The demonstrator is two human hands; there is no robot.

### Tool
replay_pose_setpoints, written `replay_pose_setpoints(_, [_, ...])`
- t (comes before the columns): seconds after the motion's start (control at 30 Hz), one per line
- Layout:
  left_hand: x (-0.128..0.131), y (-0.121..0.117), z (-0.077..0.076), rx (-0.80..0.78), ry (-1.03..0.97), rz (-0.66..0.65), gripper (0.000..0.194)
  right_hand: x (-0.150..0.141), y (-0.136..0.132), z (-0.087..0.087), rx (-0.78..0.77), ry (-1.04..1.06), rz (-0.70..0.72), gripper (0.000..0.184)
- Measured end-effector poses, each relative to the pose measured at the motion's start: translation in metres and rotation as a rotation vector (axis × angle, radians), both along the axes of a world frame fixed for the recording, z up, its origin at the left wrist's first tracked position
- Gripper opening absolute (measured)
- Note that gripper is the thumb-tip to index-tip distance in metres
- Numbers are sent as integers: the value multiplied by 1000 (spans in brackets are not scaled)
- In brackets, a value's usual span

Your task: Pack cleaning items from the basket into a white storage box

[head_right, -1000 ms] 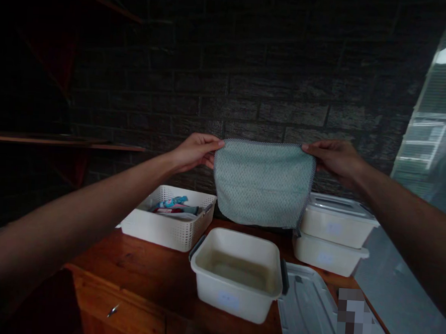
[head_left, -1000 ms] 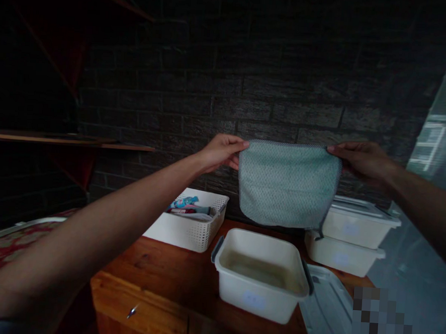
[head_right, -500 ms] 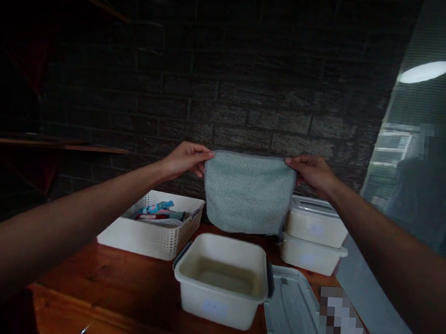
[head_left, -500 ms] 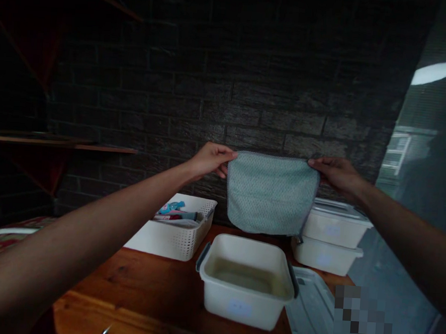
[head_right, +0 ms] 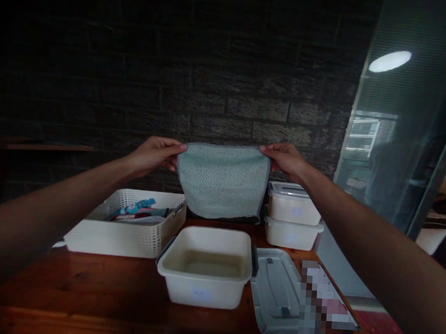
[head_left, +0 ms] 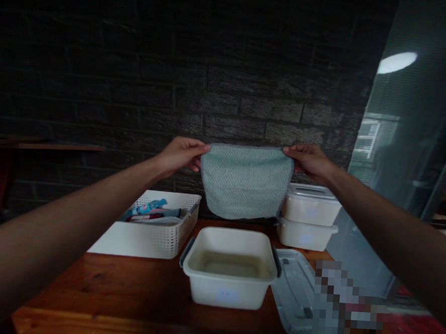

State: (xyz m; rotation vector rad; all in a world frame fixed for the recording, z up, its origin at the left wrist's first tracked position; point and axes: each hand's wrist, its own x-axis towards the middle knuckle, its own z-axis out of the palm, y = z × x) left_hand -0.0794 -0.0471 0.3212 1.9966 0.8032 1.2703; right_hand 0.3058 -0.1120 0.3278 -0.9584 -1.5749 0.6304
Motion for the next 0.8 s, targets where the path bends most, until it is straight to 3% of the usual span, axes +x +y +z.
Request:
replay_pose_setpoints(0.2, [5, -5, -5, -40, -39, 1, 29, -5, 2, -7, -20, 31, 28, 40])
replay_pose_setpoints(0.3, [14, -8, -17, -105, -118, 12, 21, -13, 4, -18, -54, 69, -3, 37])
replay_pose_setpoints(0.37, [22, -8, -33, -162, -171, 37, 19, -20, 7, -33, -99, 112, -41, 35])
replay_pose_setpoints(0.47, [35, -7, -69, -315, -213, 49, 16, -29, 10, -67, -211, 192, -85, 29])
replay_pose_setpoints(0.63, [44, -16, -125, -633, -232, -49, 16, -35, 6, -124, -433, 284, -39, 18])
replay_pose_setpoints(0.73, [34, -31, -142, -720, -250, -153, 29, -31, 1, -141, -469, 335, 40, 18])
replay_pose_setpoints(0.8, [25, -40, -150, -706, -268, -204, 57, -27, -1, -148, -435, 379, 58, 26])
